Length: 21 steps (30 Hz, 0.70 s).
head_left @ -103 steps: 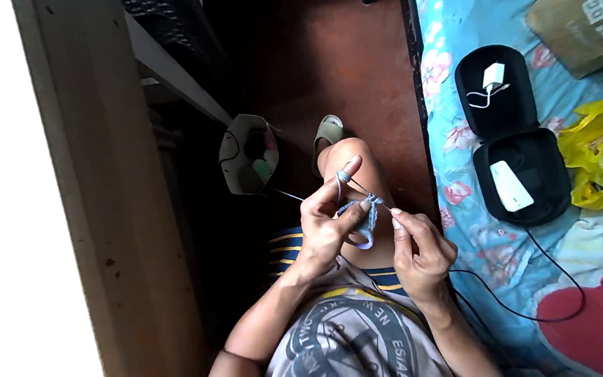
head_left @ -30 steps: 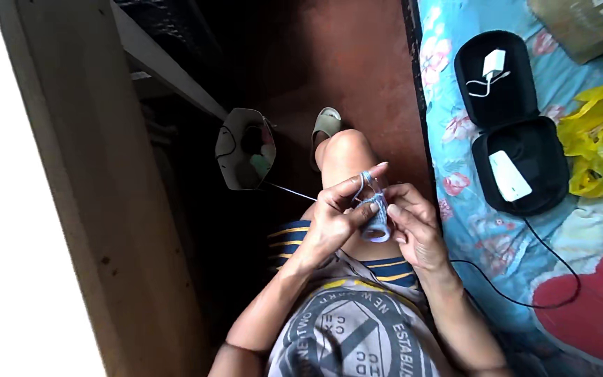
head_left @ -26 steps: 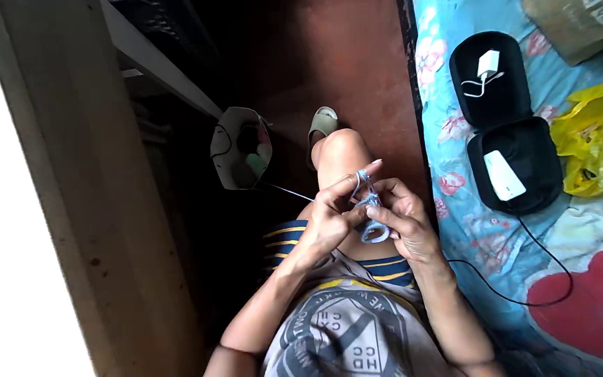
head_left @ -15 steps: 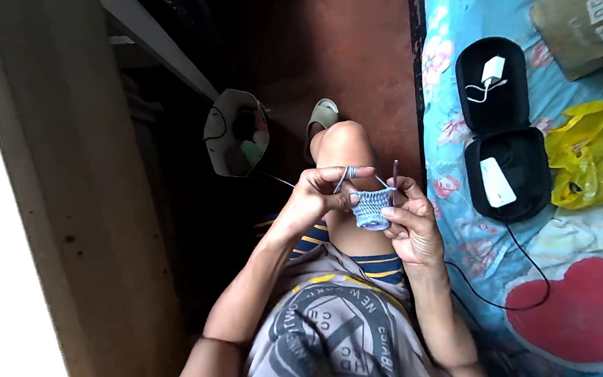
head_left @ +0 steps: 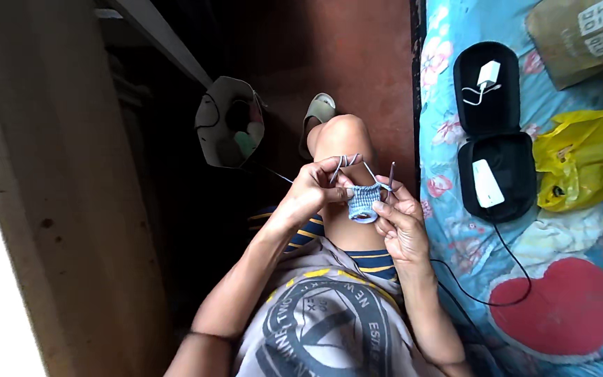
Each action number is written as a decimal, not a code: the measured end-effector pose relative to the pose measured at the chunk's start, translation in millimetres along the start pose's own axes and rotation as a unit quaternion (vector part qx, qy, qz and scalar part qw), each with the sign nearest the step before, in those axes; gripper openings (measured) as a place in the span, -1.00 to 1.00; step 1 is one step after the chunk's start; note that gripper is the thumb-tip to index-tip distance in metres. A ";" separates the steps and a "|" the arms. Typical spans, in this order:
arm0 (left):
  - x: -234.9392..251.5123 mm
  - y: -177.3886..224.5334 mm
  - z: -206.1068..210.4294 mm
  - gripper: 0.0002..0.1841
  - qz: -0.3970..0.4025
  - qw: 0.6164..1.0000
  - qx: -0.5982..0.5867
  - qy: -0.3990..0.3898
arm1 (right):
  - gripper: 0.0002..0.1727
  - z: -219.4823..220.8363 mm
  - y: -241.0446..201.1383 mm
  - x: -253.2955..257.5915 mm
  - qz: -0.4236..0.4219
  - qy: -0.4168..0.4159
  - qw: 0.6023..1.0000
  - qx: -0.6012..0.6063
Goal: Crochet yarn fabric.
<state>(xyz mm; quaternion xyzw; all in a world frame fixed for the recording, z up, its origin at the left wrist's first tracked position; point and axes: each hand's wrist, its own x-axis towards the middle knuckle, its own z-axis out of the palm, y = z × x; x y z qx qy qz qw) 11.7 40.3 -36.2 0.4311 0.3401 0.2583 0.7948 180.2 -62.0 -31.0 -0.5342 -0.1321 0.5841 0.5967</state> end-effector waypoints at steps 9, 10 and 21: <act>4.1 -1.3 5.4 -0.42 -0.004 1.000 0.031 -0.001 | -0.85 -5.4 4.2 4.7 0.001 -0.012 0.994 -0.111; 6.1 -3.8 3.2 -0.41 -0.004 1.000 0.020 0.000 | -0.80 -5.0 5.5 4.6 -0.010 -0.007 0.994 -0.111; -10.8 -11.7 10.3 -0.32 0.002 1.000 -0.020 0.001 | -0.80 3.2 8.7 4.2 -0.049 0.018 0.990 -0.132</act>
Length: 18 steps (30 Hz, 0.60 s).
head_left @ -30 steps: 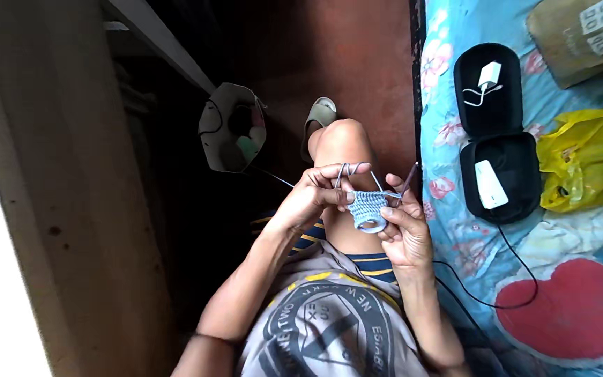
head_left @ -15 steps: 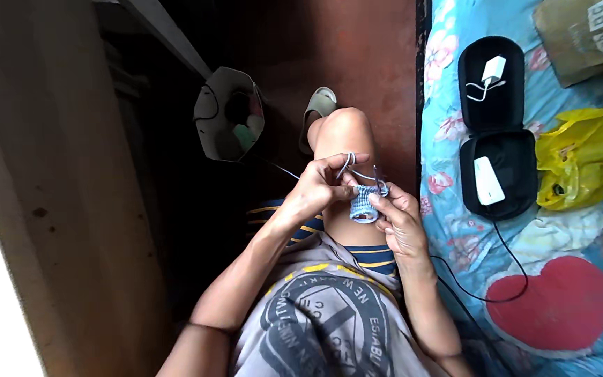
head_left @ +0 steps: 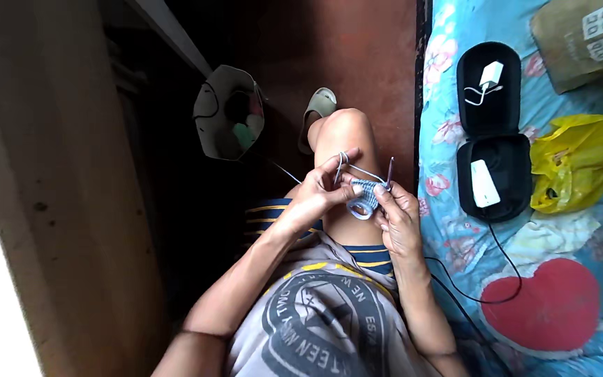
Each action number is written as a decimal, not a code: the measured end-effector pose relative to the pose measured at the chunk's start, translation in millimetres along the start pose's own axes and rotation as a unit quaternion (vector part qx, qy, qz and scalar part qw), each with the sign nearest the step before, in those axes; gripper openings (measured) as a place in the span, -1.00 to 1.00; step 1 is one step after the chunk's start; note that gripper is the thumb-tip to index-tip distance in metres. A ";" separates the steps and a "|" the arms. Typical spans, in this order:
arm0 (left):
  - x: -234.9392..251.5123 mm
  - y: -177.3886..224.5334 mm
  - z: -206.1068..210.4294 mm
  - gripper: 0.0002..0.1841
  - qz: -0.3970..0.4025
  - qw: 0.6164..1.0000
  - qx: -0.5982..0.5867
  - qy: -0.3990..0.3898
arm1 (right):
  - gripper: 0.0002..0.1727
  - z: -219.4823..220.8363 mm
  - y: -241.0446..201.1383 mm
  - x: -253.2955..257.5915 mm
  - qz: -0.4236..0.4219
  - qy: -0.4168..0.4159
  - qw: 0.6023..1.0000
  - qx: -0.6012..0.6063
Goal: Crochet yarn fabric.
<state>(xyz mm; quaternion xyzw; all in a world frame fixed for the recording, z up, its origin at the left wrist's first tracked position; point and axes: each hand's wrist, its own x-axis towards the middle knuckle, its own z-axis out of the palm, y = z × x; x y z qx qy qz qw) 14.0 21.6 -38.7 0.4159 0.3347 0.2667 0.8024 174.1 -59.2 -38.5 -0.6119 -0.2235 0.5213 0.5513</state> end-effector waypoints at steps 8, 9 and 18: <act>-2.3 -9.0 2.9 -0.14 -0.017 0.999 0.034 0.015 | -0.54 -6.7 -3.4 0.6 0.073 -0.016 0.997 0.011; -1.8 -9.0 2.3 -0.16 -0.016 0.999 0.030 0.017 | -0.66 -9.9 -3.1 -0.3 0.068 -0.035 0.997 0.021; -13.1 -11.1 14.1 -0.40 0.047 0.996 -0.035 0.070 | -0.67 0.0 -12.7 -21.4 0.075 -0.062 0.991 0.087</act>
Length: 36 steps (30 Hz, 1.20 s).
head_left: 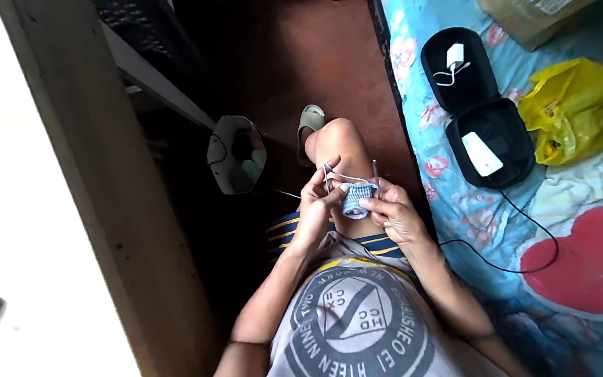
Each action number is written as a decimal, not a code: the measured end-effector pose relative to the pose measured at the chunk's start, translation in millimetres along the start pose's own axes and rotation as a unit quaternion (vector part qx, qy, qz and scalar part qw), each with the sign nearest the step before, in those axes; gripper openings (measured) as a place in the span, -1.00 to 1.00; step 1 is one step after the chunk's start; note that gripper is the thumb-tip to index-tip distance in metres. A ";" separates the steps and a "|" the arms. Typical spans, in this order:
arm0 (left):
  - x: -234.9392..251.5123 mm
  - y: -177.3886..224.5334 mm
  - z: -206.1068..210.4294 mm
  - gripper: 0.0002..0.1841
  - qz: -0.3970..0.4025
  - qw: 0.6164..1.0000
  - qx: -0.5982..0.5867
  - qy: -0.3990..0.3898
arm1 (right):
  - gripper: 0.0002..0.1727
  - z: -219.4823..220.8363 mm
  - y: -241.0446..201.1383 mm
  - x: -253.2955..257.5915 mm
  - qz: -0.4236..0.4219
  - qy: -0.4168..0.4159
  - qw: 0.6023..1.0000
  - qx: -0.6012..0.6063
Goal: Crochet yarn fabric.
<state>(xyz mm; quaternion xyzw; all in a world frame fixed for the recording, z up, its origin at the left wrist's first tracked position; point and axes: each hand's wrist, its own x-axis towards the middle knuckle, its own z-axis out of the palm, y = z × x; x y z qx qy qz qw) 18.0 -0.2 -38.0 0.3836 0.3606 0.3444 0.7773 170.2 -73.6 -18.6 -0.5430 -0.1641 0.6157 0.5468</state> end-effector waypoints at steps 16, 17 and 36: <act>-5.9 19.5 -17.0 -0.74 0.052 0.826 0.554 -0.088 | -0.80 -16.5 -11.1 -38.7 -0.002 -0.006 0.997 -0.073; -2.8 22.5 -18.0 -0.79 0.025 0.803 0.586 -0.101 | -0.82 -17.8 -12.7 -40.3 -0.005 -0.002 0.997 -0.072; -21.2 -9.7 22.2 -0.07 -0.080 0.991 -0.010 -0.103 | -0.73 -22.3 28.8 -44.4 -0.089 0.062 0.992 0.058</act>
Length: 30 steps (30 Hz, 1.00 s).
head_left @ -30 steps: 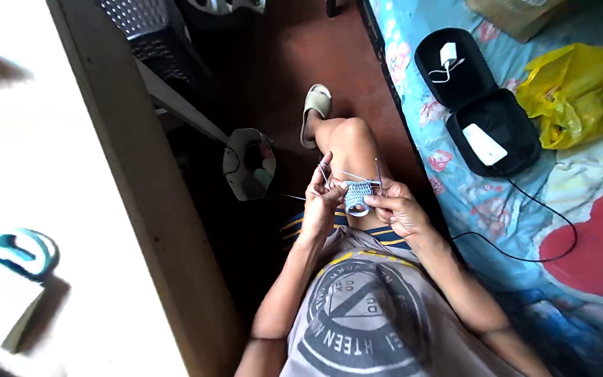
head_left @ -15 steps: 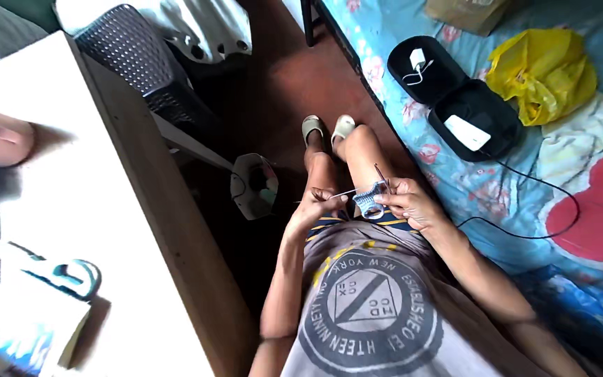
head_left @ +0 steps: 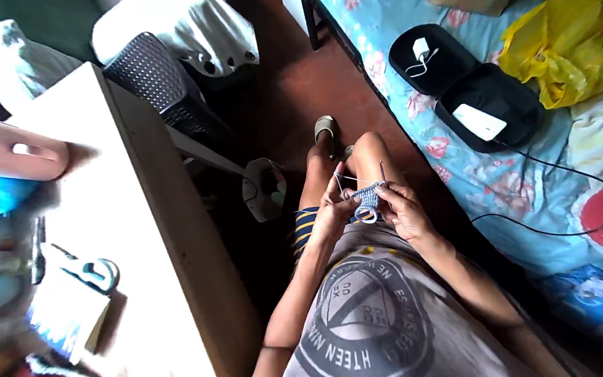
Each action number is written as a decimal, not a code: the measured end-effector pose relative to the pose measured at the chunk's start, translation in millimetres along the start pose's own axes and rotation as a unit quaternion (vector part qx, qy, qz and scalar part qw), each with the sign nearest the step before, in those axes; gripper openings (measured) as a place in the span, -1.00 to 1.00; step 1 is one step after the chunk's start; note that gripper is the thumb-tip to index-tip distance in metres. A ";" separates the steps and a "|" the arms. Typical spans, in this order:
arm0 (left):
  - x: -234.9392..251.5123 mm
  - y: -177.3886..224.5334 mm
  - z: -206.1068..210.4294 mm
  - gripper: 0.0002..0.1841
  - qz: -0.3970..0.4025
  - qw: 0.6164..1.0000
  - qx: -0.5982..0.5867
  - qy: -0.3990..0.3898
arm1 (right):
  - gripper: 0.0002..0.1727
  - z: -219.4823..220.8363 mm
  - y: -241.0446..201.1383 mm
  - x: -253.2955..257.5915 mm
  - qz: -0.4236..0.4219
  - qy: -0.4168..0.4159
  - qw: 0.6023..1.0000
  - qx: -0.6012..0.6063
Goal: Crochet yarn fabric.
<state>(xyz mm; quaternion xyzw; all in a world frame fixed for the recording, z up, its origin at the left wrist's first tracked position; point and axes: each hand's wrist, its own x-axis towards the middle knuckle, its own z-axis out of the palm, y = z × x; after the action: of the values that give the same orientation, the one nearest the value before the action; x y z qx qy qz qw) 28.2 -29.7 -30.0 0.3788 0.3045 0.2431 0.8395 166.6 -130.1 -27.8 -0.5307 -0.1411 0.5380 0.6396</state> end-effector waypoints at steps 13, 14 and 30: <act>0.3 3.9 24.4 0.02 0.029 0.992 0.117 0.028 | -0.81 -20.8 -1.6 -7.1 -0.139 -0.041 0.974 -0.172; -0.6 6.4 25.6 0.01 0.032 0.992 0.119 0.030 | -0.71 -23.5 -4.5 -6.8 -0.155 -0.050 0.969 -0.183; -16.9 38.1 45.9 -0.16 0.043 0.994 0.086 0.047 | -0.67 -39.3 -39.7 2.8 -0.339 -0.174 0.887 -0.260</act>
<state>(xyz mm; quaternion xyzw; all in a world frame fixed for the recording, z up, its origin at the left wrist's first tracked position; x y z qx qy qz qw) 41.5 -40.3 29.6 0.4502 0.3469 0.2697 0.7774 218.6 -142.8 -11.5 -0.4959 -0.5560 0.3164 0.5873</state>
